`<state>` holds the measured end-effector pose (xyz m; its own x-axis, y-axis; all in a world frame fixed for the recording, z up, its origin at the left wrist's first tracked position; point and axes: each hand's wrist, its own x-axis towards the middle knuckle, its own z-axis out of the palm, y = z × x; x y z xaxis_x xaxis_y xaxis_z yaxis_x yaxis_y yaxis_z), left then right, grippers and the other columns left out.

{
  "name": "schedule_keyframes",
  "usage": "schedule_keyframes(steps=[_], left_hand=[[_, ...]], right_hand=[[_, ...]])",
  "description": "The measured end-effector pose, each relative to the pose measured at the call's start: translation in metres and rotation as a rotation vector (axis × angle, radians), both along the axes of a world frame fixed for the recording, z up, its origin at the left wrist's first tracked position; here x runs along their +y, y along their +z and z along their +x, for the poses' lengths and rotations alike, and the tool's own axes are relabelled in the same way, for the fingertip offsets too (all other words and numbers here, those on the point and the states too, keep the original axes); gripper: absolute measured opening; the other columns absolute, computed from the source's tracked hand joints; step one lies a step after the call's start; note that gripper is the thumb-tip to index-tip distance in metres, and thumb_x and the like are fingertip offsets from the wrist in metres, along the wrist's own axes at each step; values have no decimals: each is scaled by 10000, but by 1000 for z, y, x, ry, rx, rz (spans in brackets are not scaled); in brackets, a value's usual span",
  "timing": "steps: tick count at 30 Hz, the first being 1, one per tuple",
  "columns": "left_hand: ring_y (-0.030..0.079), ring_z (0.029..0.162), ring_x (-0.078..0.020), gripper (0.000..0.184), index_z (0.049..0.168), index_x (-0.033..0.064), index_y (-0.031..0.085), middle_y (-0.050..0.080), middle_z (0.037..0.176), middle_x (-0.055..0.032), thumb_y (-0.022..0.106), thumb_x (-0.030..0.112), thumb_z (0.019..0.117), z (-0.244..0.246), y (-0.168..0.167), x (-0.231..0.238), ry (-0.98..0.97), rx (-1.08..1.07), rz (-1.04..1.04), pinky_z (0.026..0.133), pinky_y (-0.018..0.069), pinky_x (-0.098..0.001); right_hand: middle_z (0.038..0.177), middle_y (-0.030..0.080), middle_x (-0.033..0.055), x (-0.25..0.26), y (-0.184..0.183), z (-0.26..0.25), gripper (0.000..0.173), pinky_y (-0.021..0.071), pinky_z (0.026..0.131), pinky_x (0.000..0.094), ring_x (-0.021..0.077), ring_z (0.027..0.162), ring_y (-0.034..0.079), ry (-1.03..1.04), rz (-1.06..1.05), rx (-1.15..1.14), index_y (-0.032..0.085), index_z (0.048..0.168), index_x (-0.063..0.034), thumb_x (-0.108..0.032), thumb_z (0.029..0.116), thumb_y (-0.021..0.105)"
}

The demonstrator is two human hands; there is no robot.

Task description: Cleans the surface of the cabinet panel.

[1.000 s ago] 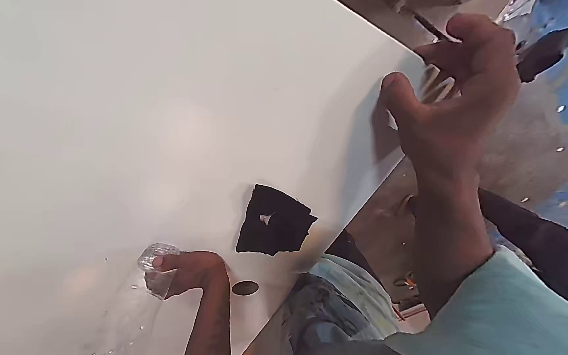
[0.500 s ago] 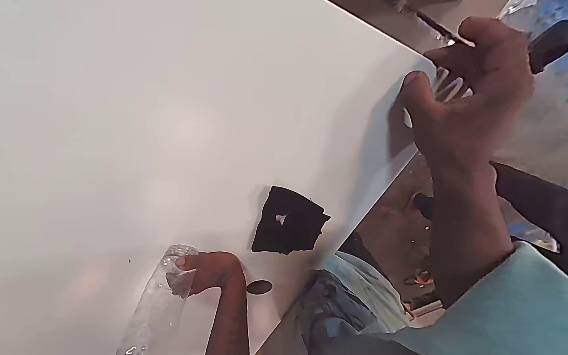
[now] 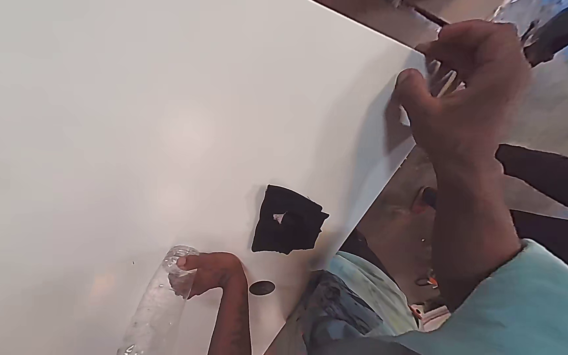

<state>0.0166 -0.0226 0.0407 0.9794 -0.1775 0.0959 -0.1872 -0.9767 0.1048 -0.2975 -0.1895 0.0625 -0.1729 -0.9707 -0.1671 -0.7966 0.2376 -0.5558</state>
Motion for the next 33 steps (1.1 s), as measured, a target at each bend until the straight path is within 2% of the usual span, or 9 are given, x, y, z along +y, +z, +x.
schedule_keyframes(steps=[6, 10, 14, 16, 22, 24, 27, 30, 33], left_hand=[[564, 1233, -389, 649, 1403, -83, 498, 590, 1302, -298, 334, 449, 1069, -1, 1, -3, 32, -17, -27, 1018, 449, -533], [566, 1255, -408, 663, 1396, -92, 511, 595, 1320, -307, 369, 462, 1062, 1, 4, -5, 36, -9, -40, 1029, 448, -547], [495, 1335, -461, 734, 1448, -113, 452, 524, 1401, -355, 322, 502, 1070, -1, 7, 0, 49, 61, 19, 1084, 388, -582], [499, 1334, -466, 736, 1442, -114, 454, 520, 1401, -360, 333, 508, 1067, -2, 8, -3, 46, 71, 25, 1073, 403, -577], [478, 1360, -482, 740, 1442, -115, 452, 507, 1419, -365, 305, 507, 1070, -2, 6, -2, 26, 51, 35, 1081, 398, -585], [490, 1335, -509, 756, 1428, -133, 461, 521, 1390, -384, 319, 515, 1065, -2, 7, -1, 26, 35, 15, 1072, 397, -598], [483, 1347, -503, 752, 1424, -134, 465, 519, 1396, -380, 348, 513, 1059, -3, 6, -5, 70, 36, -1, 1067, 401, -590], [461, 1355, -537, 759, 1405, -144, 477, 507, 1392, -406, 364, 520, 1055, -4, 10, -5, 72, 51, -4, 1074, 389, -611], [479, 1336, -508, 769, 1396, -140, 484, 517, 1378, -390, 396, 538, 1044, -4, 8, -4, 85, 28, -16, 1061, 407, -572]], right_hand=[[1232, 685, 169, 0, -1, -1, 578, 517, 947, 304, 159, 1086, 663, -21, -6, 4, 495, 1380, 50, -301, 949, 653], [1380, 555, 217, 13, -3, -11, 771, 585, 922, 301, 145, 1064, 681, -233, -246, -287, 106, 1505, 161, -185, 989, 561], [929, 564, 13, 60, 0, -55, 563, 593, 746, 321, 85, 716, 624, -604, -348, -326, 143, 1501, 65, -82, 1018, 391], [933, 553, 16, 89, -1, -73, 618, 579, 715, 315, 77, 692, 605, -726, -188, -228, 132, 1551, -7, -120, 1018, 423], [1109, 579, 79, 134, -6, -65, 822, 564, 804, 236, 44, 881, 634, -616, 85, -169, 196, 1559, 3, -127, 928, 706], [1357, 557, 160, 143, -4, -44, 663, 519, 984, 249, 93, 1154, 611, -469, 57, -184, 327, 1506, 60, -132, 956, 643], [1450, 504, 297, 155, 11, 26, 519, 439, 1115, 379, 280, 1353, 516, -101, -88, -42, 444, 1413, 120, -207, 1021, 538], [1518, 487, 225, 170, 19, 122, 502, 261, 1191, 631, 390, 1481, 363, 168, -84, -103, 569, 1384, -76, -422, 1019, 560], [1627, 365, 174, 173, -14, 173, 642, 94, 1152, 767, 393, 1538, 257, 343, -38, 82, 469, 1531, -148, -554, 1041, 384]])
